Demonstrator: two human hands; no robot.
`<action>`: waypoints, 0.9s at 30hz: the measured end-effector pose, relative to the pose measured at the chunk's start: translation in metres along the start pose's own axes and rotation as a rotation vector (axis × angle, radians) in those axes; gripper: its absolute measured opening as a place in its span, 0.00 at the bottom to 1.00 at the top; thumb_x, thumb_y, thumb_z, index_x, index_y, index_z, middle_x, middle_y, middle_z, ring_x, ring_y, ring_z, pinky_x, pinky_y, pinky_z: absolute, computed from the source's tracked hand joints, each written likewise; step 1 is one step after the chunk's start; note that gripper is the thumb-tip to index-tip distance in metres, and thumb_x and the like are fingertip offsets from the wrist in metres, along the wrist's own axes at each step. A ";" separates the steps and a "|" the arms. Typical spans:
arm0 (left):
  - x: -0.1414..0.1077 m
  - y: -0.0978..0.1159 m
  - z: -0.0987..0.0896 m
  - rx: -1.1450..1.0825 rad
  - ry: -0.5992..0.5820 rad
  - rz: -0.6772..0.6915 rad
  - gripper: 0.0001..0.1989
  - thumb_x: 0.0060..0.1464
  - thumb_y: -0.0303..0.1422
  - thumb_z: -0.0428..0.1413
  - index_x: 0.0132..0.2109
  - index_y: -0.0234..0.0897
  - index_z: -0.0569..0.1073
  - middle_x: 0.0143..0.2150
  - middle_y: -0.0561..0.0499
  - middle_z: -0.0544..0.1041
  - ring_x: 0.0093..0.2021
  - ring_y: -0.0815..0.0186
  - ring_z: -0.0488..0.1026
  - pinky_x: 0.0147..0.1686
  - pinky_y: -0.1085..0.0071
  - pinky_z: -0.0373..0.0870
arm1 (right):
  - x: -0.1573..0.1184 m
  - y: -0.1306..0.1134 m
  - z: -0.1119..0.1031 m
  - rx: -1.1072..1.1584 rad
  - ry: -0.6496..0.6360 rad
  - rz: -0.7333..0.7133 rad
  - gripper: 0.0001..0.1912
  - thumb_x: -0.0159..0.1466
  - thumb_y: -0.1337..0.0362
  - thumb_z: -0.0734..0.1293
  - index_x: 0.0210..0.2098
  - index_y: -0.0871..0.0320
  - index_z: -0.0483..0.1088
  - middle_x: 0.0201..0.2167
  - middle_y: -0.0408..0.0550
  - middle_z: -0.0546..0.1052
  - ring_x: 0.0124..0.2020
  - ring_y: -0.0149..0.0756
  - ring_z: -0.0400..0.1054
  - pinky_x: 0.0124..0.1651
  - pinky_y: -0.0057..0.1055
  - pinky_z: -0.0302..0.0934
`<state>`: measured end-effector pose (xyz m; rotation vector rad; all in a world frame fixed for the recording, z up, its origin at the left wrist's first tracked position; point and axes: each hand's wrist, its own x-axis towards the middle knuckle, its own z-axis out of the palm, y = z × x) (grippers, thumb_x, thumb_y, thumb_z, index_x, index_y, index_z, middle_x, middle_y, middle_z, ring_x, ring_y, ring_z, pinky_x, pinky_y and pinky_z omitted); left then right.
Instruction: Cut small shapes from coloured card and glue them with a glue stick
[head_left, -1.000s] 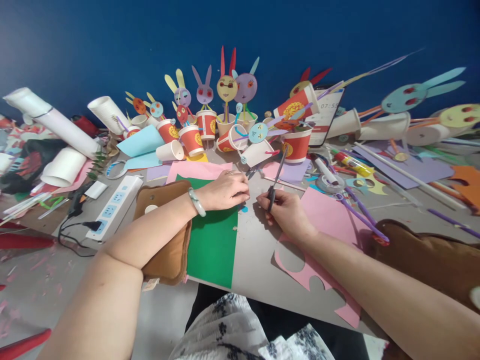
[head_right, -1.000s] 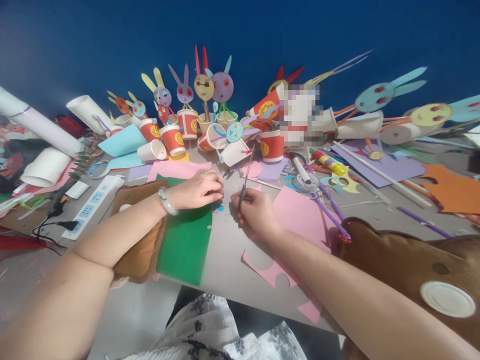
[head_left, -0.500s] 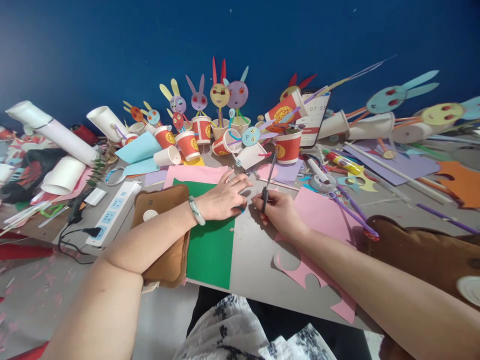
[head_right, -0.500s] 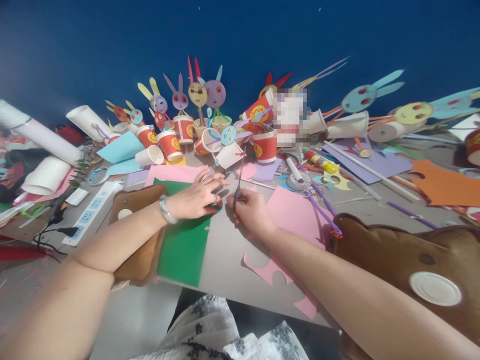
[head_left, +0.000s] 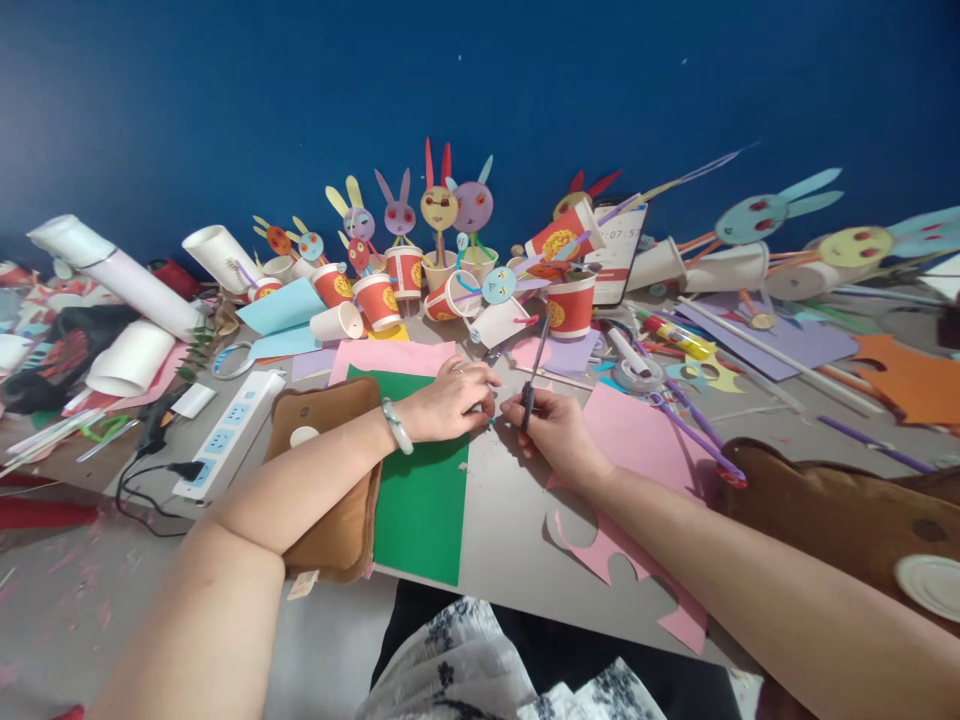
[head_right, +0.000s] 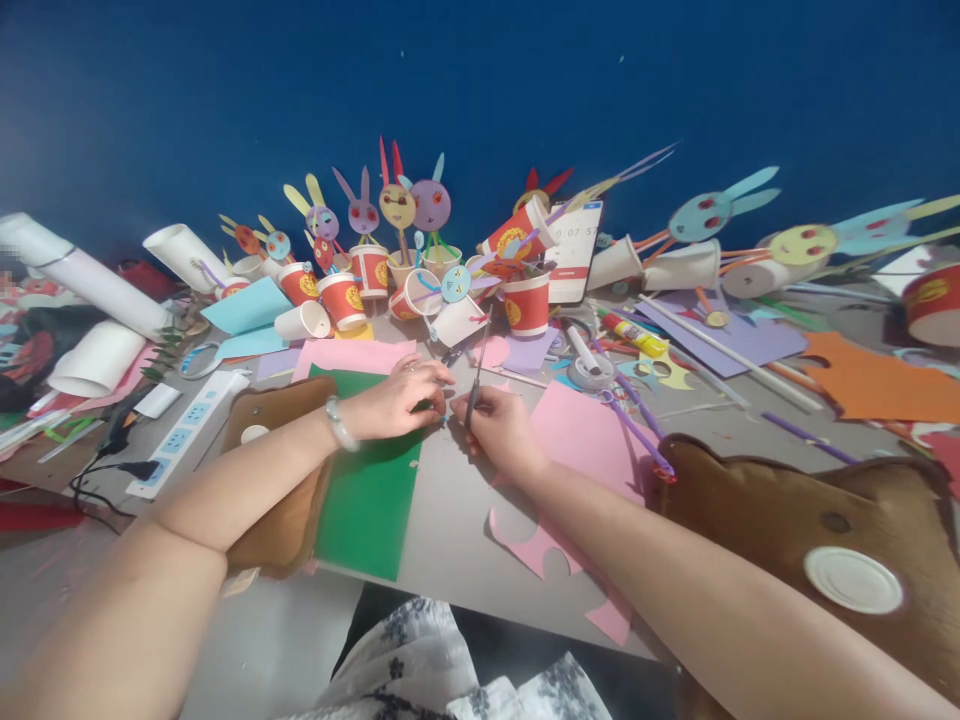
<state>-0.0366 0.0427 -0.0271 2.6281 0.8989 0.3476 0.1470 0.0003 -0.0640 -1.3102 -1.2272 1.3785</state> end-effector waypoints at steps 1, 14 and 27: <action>0.000 0.000 -0.002 -0.014 0.050 -0.022 0.03 0.55 0.27 0.55 0.34 0.36 0.73 0.51 0.46 0.74 0.57 0.59 0.66 0.62 0.53 0.48 | -0.001 -0.001 0.000 0.003 0.001 0.002 0.12 0.57 0.56 0.70 0.28 0.60 0.70 0.12 0.38 0.65 0.12 0.25 0.57 0.13 0.22 0.54; -0.001 0.011 -0.003 -0.076 0.236 -0.090 0.03 0.54 0.29 0.56 0.31 0.36 0.72 0.40 0.52 0.79 0.45 0.64 0.73 0.62 0.55 0.46 | -0.006 -0.005 0.001 -0.060 -0.028 -0.119 0.18 0.53 0.50 0.72 0.29 0.61 0.72 0.15 0.38 0.66 0.15 0.25 0.56 0.16 0.25 0.50; -0.002 0.021 -0.005 -0.634 0.132 -0.375 0.09 0.48 0.30 0.61 0.38 0.32 0.76 0.35 0.48 0.78 0.36 0.66 0.73 0.37 0.70 0.68 | -0.011 -0.011 0.000 -0.043 0.030 -0.243 0.10 0.57 0.58 0.69 0.27 0.58 0.69 0.21 0.40 0.68 0.22 0.28 0.59 0.23 0.26 0.54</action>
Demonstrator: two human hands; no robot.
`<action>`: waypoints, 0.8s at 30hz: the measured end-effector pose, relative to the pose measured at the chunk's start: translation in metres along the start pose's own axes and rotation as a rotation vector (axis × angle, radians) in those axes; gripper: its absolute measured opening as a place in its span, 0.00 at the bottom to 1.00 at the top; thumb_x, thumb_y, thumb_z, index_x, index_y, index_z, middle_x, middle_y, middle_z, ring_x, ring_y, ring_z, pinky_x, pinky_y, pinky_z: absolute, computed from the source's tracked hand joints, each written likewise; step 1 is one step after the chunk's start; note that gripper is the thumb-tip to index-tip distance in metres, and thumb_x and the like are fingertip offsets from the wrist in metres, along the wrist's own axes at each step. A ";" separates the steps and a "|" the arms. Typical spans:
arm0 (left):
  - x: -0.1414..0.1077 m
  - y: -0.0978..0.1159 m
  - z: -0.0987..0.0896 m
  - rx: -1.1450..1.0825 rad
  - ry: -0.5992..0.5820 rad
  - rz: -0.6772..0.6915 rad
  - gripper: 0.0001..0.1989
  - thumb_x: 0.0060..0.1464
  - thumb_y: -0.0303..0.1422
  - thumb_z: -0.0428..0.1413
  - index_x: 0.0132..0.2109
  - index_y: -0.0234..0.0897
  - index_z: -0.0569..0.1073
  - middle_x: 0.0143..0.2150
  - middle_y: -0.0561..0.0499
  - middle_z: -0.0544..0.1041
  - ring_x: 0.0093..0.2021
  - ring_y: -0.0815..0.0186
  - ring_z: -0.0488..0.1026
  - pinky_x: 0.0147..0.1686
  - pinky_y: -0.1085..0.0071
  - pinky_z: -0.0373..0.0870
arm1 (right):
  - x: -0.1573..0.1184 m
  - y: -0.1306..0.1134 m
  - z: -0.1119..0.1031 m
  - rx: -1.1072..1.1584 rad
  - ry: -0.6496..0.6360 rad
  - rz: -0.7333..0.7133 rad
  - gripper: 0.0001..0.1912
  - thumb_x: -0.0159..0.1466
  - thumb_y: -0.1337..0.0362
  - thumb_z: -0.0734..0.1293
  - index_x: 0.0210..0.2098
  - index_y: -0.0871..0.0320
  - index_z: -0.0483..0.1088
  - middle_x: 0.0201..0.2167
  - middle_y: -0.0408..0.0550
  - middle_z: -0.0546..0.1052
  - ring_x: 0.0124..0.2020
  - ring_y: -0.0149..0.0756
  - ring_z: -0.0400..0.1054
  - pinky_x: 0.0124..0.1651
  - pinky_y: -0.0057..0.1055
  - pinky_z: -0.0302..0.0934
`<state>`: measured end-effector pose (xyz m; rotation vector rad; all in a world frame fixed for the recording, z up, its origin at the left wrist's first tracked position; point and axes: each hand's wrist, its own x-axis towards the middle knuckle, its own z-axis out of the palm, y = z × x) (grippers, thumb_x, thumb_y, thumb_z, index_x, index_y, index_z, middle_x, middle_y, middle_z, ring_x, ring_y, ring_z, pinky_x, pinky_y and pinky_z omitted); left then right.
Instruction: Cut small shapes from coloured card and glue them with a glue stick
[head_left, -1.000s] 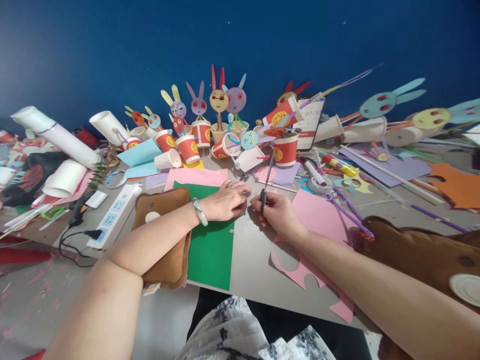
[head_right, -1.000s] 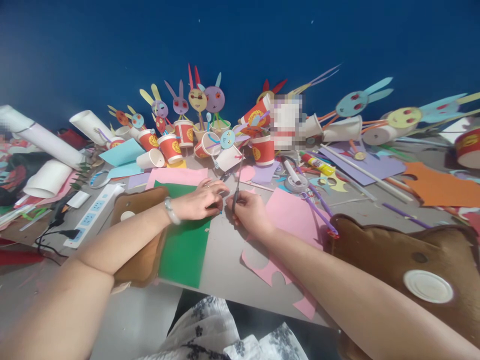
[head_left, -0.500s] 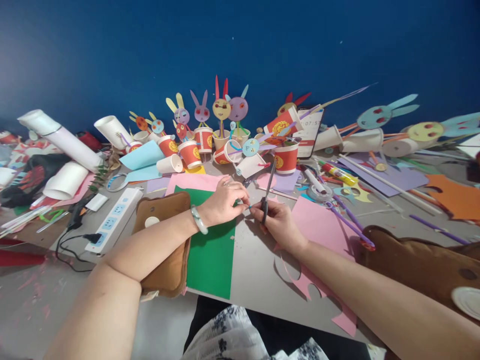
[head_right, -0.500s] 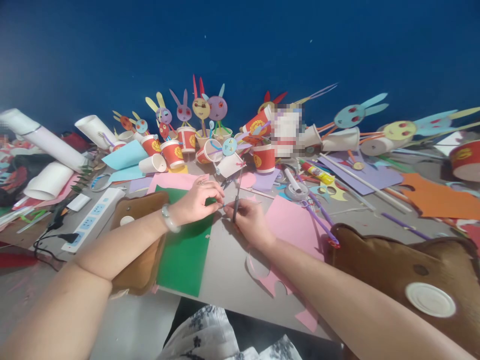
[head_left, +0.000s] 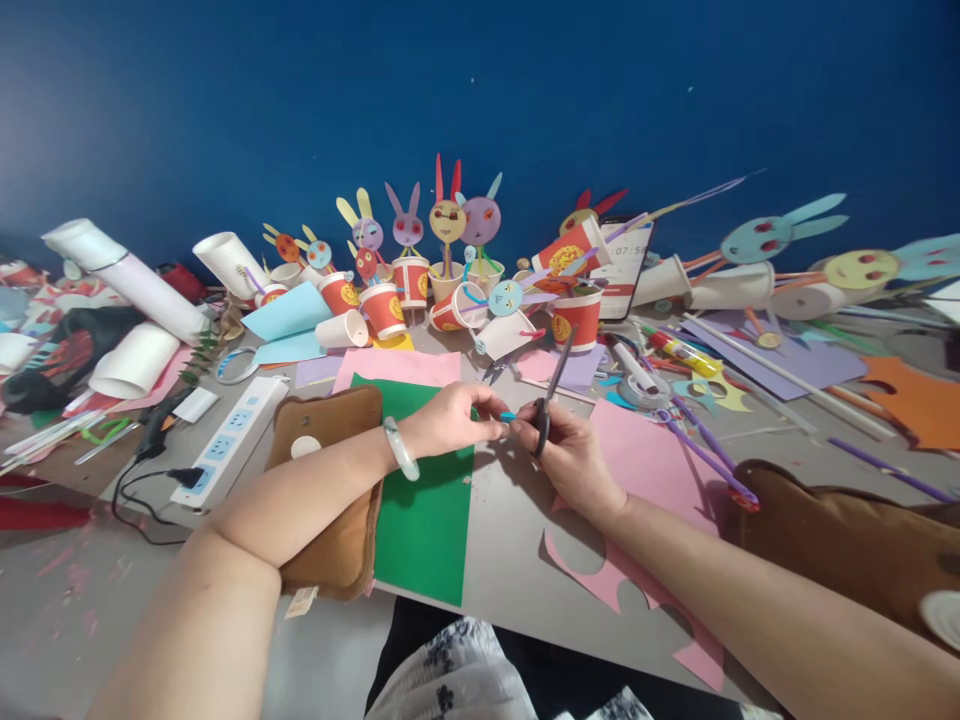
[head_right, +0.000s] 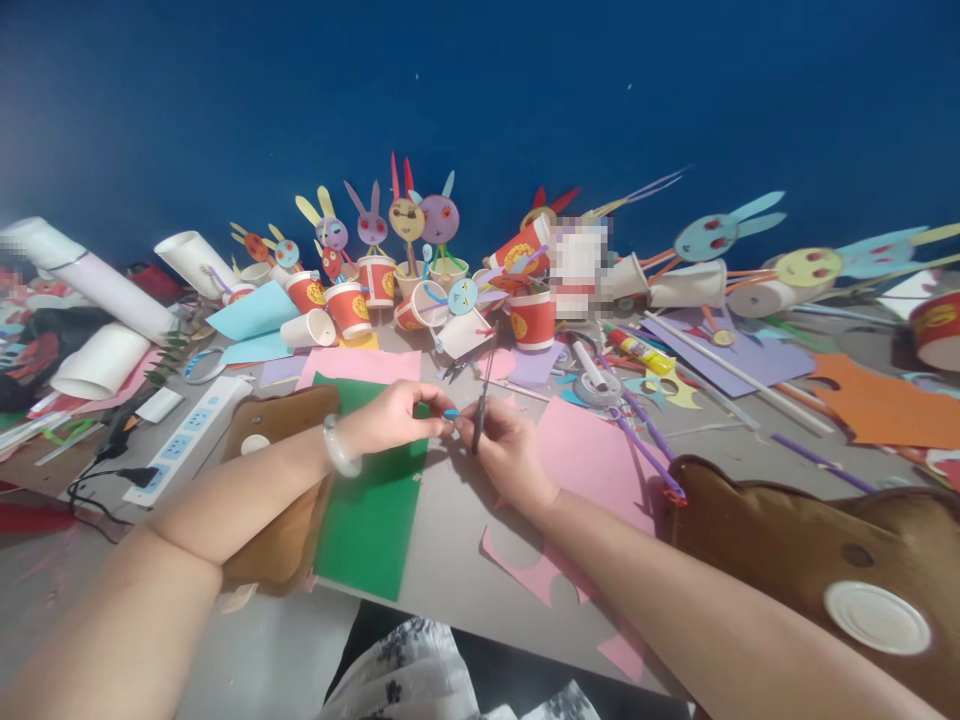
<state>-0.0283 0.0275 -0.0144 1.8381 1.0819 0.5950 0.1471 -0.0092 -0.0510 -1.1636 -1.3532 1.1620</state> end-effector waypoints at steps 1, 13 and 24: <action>0.000 0.000 0.000 -0.043 -0.020 -0.026 0.08 0.48 0.31 0.61 0.36 0.32 0.75 0.33 0.49 0.77 0.33 0.67 0.72 0.35 0.71 0.67 | 0.000 -0.001 0.000 -0.007 0.000 -0.006 0.10 0.57 0.58 0.69 0.27 0.58 0.69 0.21 0.40 0.68 0.22 0.28 0.58 0.24 0.26 0.54; -0.002 0.005 0.004 -0.031 0.160 0.103 0.02 0.49 0.28 0.59 0.30 0.33 0.73 0.28 0.51 0.75 0.31 0.70 0.69 0.33 0.73 0.65 | -0.002 -0.002 -0.001 -0.084 0.030 -0.070 0.08 0.57 0.59 0.69 0.27 0.56 0.68 0.22 0.41 0.69 0.23 0.30 0.61 0.28 0.27 0.58; -0.002 0.006 0.001 -0.098 0.102 0.055 0.06 0.50 0.32 0.59 0.29 0.32 0.74 0.26 0.52 0.74 0.28 0.71 0.67 0.30 0.73 0.63 | -0.003 0.001 -0.002 -0.034 0.010 -0.025 0.12 0.57 0.54 0.70 0.28 0.56 0.68 0.20 0.40 0.67 0.20 0.29 0.58 0.23 0.27 0.55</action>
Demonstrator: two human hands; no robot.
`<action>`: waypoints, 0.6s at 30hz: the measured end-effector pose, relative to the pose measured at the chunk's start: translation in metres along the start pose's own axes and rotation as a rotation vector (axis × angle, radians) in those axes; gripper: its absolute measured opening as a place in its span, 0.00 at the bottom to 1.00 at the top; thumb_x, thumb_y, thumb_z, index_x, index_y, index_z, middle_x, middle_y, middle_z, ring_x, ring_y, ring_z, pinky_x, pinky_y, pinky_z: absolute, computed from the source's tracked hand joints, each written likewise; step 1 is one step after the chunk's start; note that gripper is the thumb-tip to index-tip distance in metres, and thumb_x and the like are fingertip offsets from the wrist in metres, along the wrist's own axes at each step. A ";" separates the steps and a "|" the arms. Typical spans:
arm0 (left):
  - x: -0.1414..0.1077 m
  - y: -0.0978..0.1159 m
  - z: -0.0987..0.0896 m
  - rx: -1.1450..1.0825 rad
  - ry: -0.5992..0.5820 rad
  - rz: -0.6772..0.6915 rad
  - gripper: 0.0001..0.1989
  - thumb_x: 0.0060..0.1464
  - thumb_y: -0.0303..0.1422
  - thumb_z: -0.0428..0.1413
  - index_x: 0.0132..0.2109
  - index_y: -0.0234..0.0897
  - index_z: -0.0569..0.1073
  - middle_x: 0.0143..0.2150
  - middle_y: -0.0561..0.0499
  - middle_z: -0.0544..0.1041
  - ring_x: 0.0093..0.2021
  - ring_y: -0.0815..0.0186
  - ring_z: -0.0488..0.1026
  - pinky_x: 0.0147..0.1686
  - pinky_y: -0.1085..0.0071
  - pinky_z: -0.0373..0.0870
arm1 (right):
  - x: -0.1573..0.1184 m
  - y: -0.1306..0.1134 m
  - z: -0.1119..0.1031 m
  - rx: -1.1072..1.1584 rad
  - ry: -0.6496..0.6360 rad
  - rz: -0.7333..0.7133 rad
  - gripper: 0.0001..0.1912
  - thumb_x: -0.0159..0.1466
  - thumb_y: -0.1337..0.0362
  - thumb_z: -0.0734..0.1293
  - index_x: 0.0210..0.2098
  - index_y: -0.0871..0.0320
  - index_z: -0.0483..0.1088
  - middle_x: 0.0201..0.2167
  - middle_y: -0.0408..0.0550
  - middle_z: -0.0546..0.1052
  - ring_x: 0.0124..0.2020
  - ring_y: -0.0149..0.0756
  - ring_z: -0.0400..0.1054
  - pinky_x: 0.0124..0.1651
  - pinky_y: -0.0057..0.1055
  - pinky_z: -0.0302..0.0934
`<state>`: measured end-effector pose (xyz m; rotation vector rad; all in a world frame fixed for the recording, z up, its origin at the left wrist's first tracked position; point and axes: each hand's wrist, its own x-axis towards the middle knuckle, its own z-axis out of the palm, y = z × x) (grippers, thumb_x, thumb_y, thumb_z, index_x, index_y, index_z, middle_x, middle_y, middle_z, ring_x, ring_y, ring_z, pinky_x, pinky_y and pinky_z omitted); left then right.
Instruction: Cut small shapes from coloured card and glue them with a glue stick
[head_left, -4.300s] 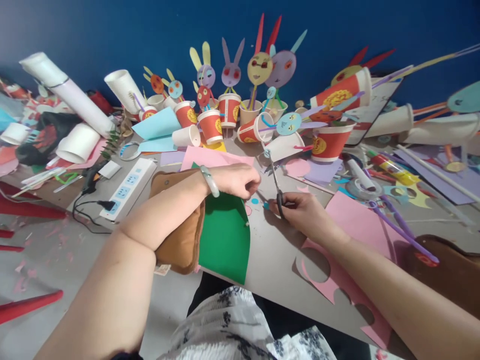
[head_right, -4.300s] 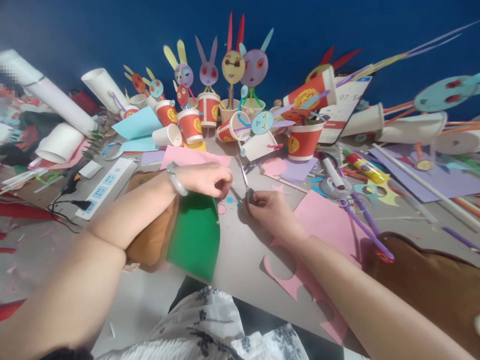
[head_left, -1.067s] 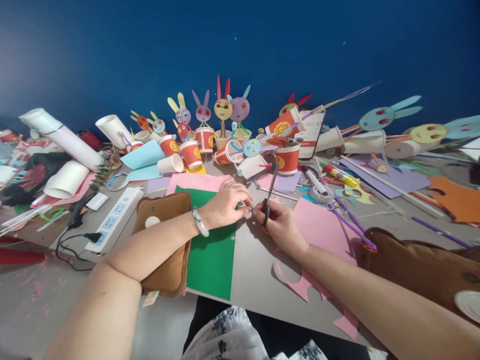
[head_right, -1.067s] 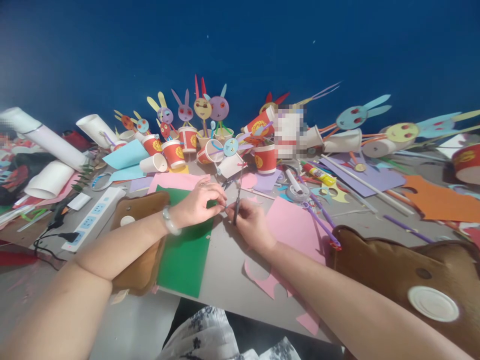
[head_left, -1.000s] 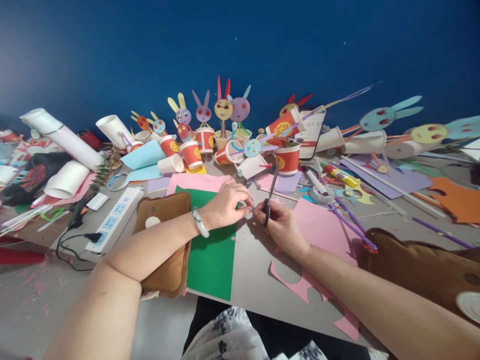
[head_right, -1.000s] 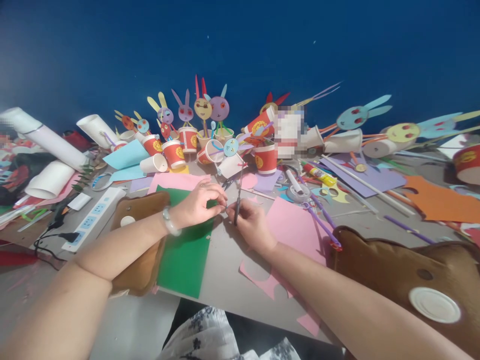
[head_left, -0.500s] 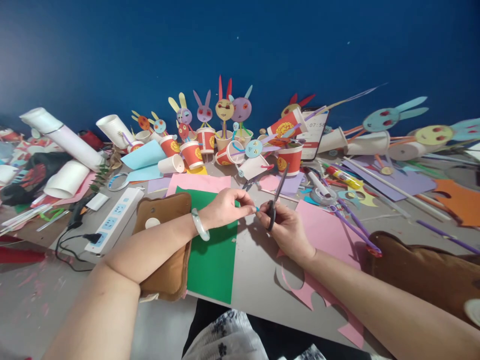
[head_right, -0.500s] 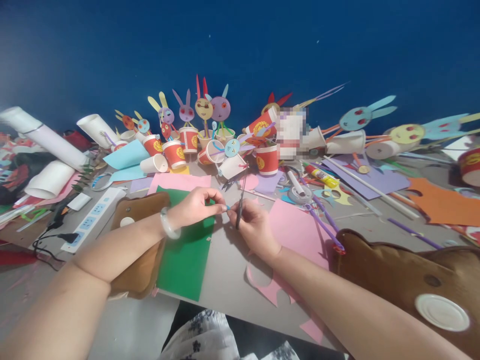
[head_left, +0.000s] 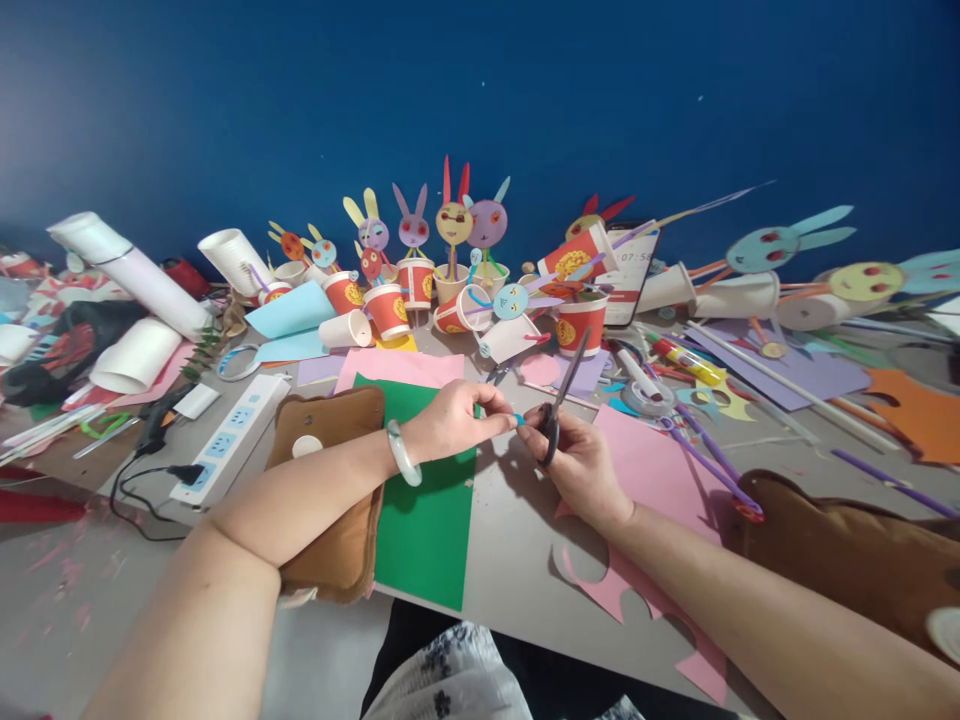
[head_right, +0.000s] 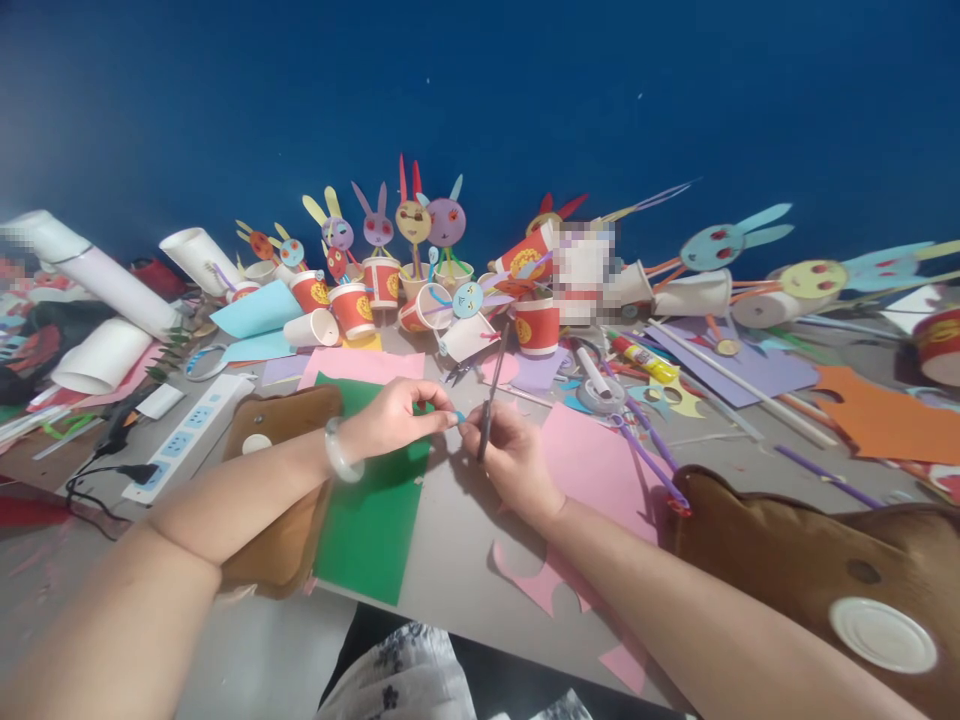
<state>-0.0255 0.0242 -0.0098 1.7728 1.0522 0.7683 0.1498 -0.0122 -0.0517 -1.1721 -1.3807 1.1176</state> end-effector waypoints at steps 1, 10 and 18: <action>0.000 0.000 -0.001 -0.022 0.020 0.000 0.06 0.50 0.32 0.59 0.30 0.32 0.74 0.27 0.52 0.75 0.29 0.71 0.68 0.31 0.73 0.64 | 0.000 0.001 0.000 0.027 -0.021 0.018 0.13 0.57 0.53 0.70 0.28 0.56 0.67 0.19 0.39 0.66 0.19 0.28 0.57 0.22 0.26 0.54; 0.001 0.005 -0.006 -0.292 0.212 0.033 0.10 0.51 0.36 0.60 0.29 0.33 0.72 0.28 0.53 0.73 0.31 0.71 0.68 0.35 0.72 0.65 | 0.001 0.009 -0.002 0.213 -0.375 0.033 0.24 0.57 0.40 0.66 0.29 0.56 0.64 0.17 0.38 0.64 0.18 0.28 0.56 0.25 0.29 0.55; 0.004 0.007 -0.002 -0.561 0.250 -0.019 0.10 0.47 0.36 0.63 0.29 0.33 0.74 0.28 0.53 0.76 0.33 0.70 0.71 0.41 0.70 0.67 | 0.000 0.002 -0.001 0.048 -0.436 -0.054 0.28 0.55 0.37 0.66 0.27 0.57 0.64 0.23 0.42 0.65 0.24 0.30 0.56 0.27 0.28 0.52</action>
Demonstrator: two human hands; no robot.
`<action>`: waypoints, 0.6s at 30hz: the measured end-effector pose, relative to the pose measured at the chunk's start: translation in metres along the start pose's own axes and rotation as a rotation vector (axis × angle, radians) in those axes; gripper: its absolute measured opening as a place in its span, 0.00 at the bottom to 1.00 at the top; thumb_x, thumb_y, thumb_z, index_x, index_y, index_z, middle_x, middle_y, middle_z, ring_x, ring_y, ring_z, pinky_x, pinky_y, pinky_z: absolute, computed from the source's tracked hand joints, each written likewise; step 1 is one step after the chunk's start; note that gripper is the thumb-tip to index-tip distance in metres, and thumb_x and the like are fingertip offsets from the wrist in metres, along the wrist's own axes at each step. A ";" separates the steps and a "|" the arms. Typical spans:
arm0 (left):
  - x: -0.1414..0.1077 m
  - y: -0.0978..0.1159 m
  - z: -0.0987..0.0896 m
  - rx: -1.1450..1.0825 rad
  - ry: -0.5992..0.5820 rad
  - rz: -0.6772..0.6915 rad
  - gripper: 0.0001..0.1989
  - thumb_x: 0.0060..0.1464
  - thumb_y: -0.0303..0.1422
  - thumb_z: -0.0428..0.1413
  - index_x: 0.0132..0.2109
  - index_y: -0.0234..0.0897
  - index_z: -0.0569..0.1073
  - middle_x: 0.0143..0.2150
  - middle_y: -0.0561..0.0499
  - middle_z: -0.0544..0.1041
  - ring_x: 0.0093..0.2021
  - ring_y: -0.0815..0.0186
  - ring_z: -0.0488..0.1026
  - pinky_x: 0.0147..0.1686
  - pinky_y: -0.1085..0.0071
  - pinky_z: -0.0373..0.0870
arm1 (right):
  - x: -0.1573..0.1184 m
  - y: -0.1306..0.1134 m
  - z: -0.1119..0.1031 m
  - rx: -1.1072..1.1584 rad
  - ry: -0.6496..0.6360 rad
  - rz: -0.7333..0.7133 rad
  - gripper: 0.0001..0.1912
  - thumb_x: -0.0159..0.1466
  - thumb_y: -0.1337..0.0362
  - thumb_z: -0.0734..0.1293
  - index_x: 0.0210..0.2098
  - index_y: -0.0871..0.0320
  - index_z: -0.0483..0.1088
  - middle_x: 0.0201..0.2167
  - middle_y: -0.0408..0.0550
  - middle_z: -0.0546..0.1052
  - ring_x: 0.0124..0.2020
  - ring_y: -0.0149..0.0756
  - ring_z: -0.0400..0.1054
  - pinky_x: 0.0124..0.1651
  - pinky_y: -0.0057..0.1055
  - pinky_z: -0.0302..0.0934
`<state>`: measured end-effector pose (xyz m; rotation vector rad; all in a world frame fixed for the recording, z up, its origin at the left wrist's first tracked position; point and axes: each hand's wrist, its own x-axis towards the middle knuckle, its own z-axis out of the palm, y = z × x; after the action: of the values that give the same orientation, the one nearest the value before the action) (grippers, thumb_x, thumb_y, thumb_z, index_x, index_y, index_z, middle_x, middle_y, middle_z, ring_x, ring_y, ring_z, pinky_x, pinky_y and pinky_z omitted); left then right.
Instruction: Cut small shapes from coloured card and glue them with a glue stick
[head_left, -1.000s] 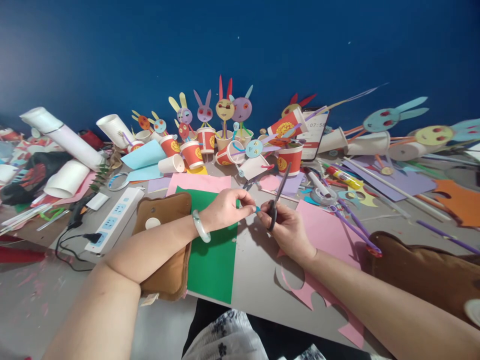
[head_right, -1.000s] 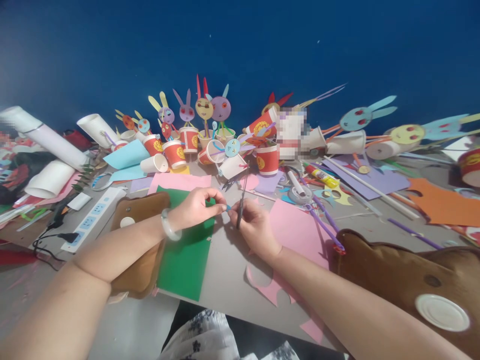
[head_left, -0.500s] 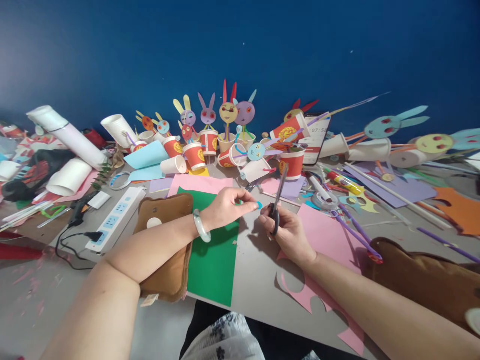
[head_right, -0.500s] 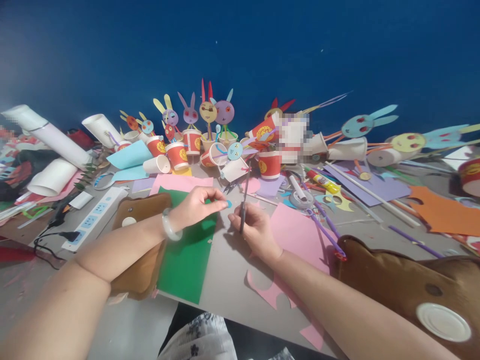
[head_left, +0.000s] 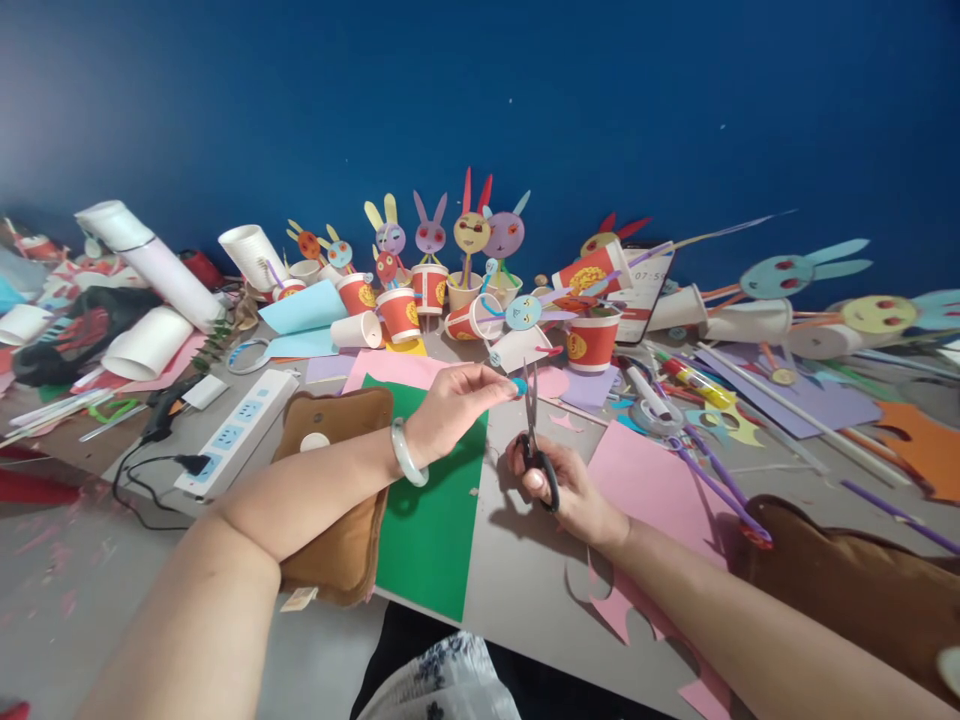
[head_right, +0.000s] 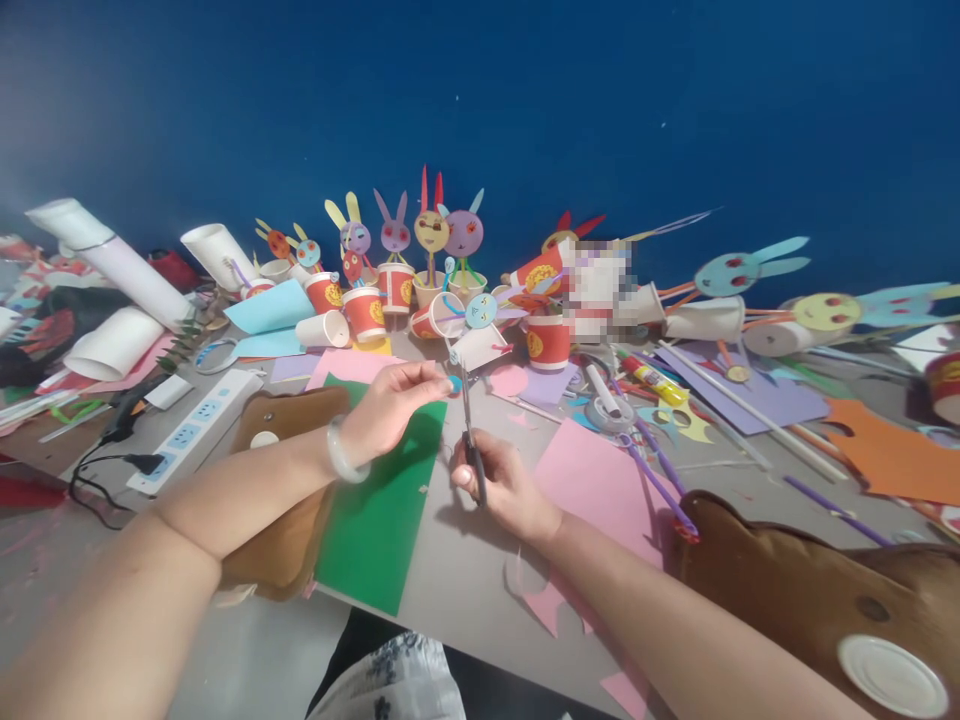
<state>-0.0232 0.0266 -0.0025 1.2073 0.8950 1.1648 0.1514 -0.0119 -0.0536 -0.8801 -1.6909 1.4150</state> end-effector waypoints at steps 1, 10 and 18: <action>0.000 -0.001 0.001 -0.027 0.000 -0.009 0.10 0.46 0.36 0.64 0.28 0.33 0.74 0.28 0.53 0.76 0.34 0.70 0.71 0.42 0.69 0.67 | 0.000 0.000 0.000 -0.023 -0.003 -0.013 0.28 0.55 0.36 0.66 0.26 0.57 0.64 0.23 0.43 0.66 0.25 0.31 0.56 0.28 0.28 0.53; -0.002 -0.005 0.003 -0.055 0.002 -0.018 0.10 0.46 0.36 0.65 0.28 0.33 0.75 0.28 0.52 0.77 0.33 0.70 0.72 0.42 0.68 0.67 | 0.000 0.003 0.001 -0.075 0.006 -0.038 0.29 0.55 0.35 0.64 0.26 0.57 0.63 0.24 0.43 0.65 0.26 0.31 0.56 0.29 0.29 0.53; -0.002 -0.005 0.003 -0.117 -0.012 -0.048 0.11 0.43 0.37 0.66 0.27 0.33 0.76 0.27 0.52 0.77 0.32 0.70 0.73 0.41 0.68 0.68 | 0.000 0.003 0.002 -0.049 0.005 -0.040 0.28 0.56 0.36 0.64 0.25 0.57 0.63 0.22 0.42 0.64 0.24 0.30 0.56 0.28 0.29 0.52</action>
<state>-0.0200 0.0245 -0.0075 1.0915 0.8312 1.1549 0.1501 -0.0127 -0.0568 -0.8706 -1.7369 1.3489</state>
